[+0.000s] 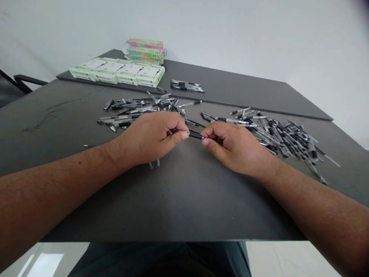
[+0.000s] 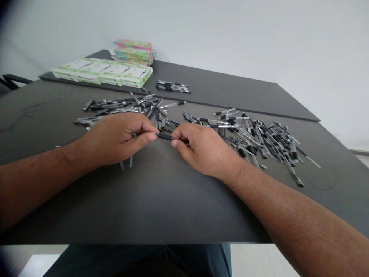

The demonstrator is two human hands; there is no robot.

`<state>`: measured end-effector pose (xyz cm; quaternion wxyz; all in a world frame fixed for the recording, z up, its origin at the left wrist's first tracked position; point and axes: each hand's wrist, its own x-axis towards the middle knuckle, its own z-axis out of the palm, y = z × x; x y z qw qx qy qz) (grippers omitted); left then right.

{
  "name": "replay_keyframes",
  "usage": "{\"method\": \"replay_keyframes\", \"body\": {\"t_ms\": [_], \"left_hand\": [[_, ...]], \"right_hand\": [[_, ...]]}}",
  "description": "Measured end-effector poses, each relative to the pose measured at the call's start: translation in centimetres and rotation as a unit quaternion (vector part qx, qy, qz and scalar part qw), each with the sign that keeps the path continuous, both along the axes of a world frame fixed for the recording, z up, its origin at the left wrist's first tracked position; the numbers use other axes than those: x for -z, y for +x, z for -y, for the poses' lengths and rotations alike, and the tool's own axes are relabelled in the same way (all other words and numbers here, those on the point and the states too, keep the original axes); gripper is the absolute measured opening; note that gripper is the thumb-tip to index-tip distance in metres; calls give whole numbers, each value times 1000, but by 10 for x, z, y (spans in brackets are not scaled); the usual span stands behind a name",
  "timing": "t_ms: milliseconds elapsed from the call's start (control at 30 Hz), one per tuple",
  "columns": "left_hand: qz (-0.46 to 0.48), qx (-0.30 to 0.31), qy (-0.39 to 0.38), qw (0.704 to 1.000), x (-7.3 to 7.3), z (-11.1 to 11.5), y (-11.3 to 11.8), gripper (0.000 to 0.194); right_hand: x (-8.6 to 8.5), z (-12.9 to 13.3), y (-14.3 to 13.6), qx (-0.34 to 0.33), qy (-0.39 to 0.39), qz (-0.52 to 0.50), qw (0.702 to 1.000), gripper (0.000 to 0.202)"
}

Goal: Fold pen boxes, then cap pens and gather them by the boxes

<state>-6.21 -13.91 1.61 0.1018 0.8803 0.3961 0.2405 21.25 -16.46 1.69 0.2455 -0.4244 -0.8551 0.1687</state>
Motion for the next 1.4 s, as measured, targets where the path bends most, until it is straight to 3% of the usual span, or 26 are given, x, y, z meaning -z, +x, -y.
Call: {"method": "replay_keyframes", "body": {"t_ms": [333,767,1067,1400], "left_hand": [[7,1,17,1000,1,-2,1,28],[-9,37,46,998,-2,0,-4,29],[19,8,47,999,3,-1,-1,30],[6,36,54,998,3,-2,-3,25]], "right_hand": [[3,-1,0,2,24,2,1000,17],[-4,-3,3,-16,-72,-13,997,20],[2,-2,2,9,-58,-30,998,21],[0,-2,1,-10,-68,-29,997,16]]}}
